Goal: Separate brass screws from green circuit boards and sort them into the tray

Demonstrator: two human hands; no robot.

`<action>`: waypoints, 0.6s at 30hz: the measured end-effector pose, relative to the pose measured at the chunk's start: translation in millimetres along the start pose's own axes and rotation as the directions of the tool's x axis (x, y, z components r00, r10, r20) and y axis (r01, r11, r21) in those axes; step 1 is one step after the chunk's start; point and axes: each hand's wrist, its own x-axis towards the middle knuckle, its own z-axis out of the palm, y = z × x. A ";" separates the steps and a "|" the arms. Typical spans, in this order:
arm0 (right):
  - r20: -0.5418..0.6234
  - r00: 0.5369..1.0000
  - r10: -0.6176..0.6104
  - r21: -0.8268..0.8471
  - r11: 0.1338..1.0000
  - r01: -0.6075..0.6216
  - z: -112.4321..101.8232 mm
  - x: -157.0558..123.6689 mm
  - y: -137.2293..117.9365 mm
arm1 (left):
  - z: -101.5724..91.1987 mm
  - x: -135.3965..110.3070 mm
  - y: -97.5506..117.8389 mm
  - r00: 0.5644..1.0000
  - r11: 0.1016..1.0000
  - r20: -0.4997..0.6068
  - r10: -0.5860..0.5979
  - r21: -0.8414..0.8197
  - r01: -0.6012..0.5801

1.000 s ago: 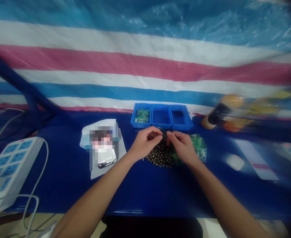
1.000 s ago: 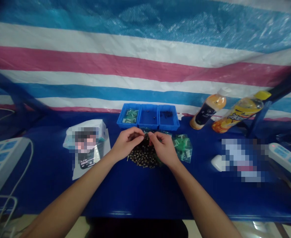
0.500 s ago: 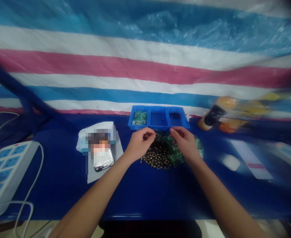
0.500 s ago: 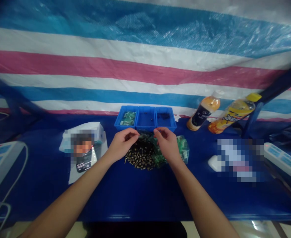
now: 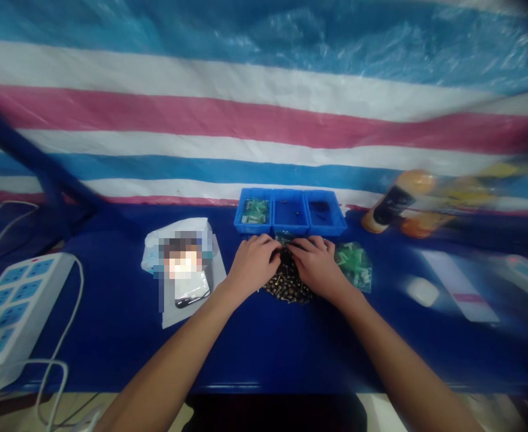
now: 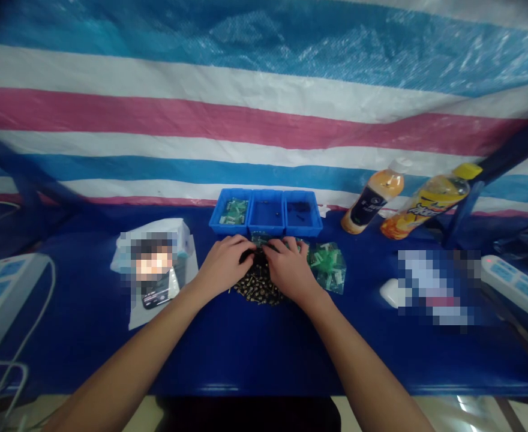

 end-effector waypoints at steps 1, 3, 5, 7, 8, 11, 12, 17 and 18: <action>0.009 1.000 -0.004 -0.006 1.000 0.004 -0.1 0.4 -0.2 | -0.1 0.0 0.1 1.000 1.000 0.007 0.002 -0.002 -0.002; 0.018 1.000 0.002 -0.014 1.000 -0.002 -0.8 1.2 -0.2 | -0.8 0.1 0.6 1.000 1.000 0.019 0.008 -0.008 -0.008; 0.015 1.000 0.011 -0.018 1.000 -0.010 -1.8 1.7 0.0 | -1.6 0.2 1.5 1.000 1.000 0.024 0.012 -0.016 -0.011; 0.014 1.000 0.014 -0.018 1.000 -0.014 -3.0 1.9 0.1 | -1.9 0.4 2.2 0.999 1.000 0.028 0.015 -0.021 -0.015; 0.014 1.000 0.016 -0.018 1.000 -0.016 -3.5 1.9 -0.1 | -1.9 0.5 2.3 1.000 1.000 0.027 0.017 -0.021 -0.016; 0.011 1.000 0.030 -0.033 0.999 -0.029 -4.5 1.5 -1.1 | -1.3 0.7 1.9 0.999 0.999 0.025 0.027 -0.020 -0.027; 0.009 0.999 0.034 -0.042 0.999 -0.034 -4.6 1.3 -1.5 | -1.2 0.8 1.7 0.999 0.999 0.024 0.031 -0.020 -0.031; 0.027 0.997 0.071 -0.036 0.997 -0.070 -3.1 1.3 -2.1 | -1.8 0.8 2.7 0.999 1.000 0.040 0.026 0.003 -0.026; 0.033 0.996 0.086 -0.025 0.996 -0.086 -2.8 1.5 -1.8 | -2.2 0.7 3.3 0.999 1.000 0.048 0.022 0.009 -0.022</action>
